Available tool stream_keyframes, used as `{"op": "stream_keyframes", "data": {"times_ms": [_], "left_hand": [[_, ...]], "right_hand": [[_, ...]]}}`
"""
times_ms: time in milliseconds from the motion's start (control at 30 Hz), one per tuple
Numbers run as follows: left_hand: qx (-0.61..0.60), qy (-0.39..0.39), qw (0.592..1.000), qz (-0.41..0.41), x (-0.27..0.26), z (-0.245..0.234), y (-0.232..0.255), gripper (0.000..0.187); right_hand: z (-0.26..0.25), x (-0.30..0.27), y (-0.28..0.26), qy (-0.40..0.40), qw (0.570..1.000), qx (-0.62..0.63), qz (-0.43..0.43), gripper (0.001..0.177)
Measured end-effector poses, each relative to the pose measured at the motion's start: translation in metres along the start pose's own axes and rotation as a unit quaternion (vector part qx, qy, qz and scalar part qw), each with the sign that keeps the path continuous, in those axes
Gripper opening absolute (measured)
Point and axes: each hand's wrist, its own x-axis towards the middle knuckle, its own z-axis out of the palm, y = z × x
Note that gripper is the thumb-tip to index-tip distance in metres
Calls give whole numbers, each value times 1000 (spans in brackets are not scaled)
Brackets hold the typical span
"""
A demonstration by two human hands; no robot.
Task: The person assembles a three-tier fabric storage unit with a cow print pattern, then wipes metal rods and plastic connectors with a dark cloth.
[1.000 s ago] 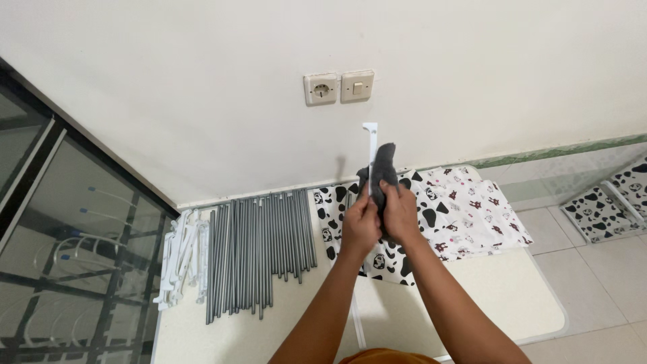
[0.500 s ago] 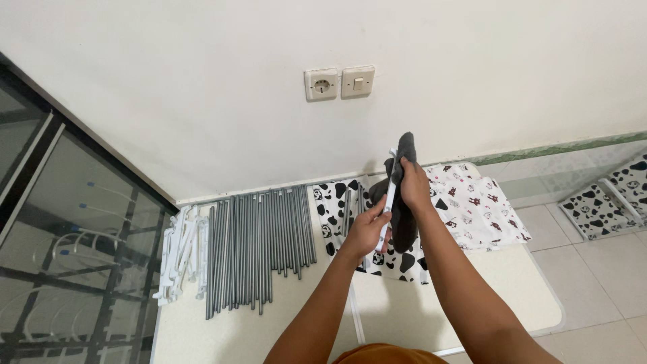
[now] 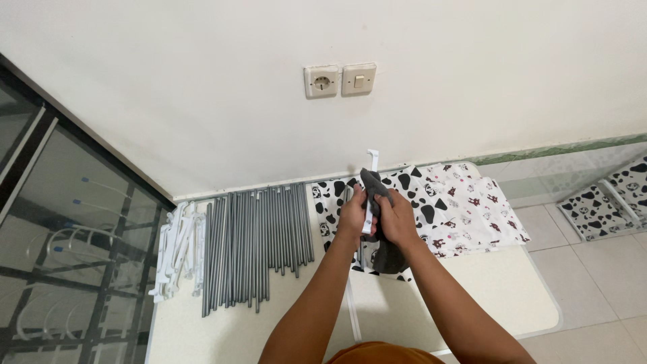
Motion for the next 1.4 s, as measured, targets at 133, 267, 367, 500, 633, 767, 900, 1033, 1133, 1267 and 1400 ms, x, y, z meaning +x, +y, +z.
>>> {"op": "stream_keyframes", "data": {"times_ms": [133, 267, 367, 500, 633, 767, 900, 1033, 1133, 1267, 1400], "left_hand": [[14, -6, 1000, -1, -4, 1, -7, 79], [18, -10, 1000, 0, -5, 3, -10, 90], [13, 12, 1000, -13, 0, -1, -4, 100], [-18, 33, 999, 5, 7, -11, 5, 105], [-27, 59, 998, 28, 10, -12, 3, 105], [-11, 127, 992, -17, 19, -10, -6, 103], [-86, 127, 988, -7, 36, -16, -19, 101], [-134, 19, 991, -12, 49, -33, -26, 81], [-144, -22, 989, -1, 43, -34, -35, 57], [-159, 26, 985, -61, 23, -28, -40, 46], [-161, 31, 986, -39, 6, -24, -37, 41]], "right_hand": [[-5, 15, 11, 15, 999, -30, -31, 36], [-13, 30, 12, 30, 996, -62, -64, 37], [-12, 23, 3, -4, 999, -36, -30, 35], [-2, -5, -11, -38, 996, -24, -78, 30], [-5, -17, -23, -70, 996, -17, -51, 27], [-14, -22, -32, -95, 989, -52, -98, 24], [-14, -36, -32, -131, 982, -76, -111, 24], [-8, -53, -27, -122, 985, -44, -115, 21], [-7, -65, -20, -102, 985, -24, -140, 20], [-10, -72, -9, -83, 972, -84, -203, 19], [-14, -73, -4, -58, 954, -161, -246, 18]]}}
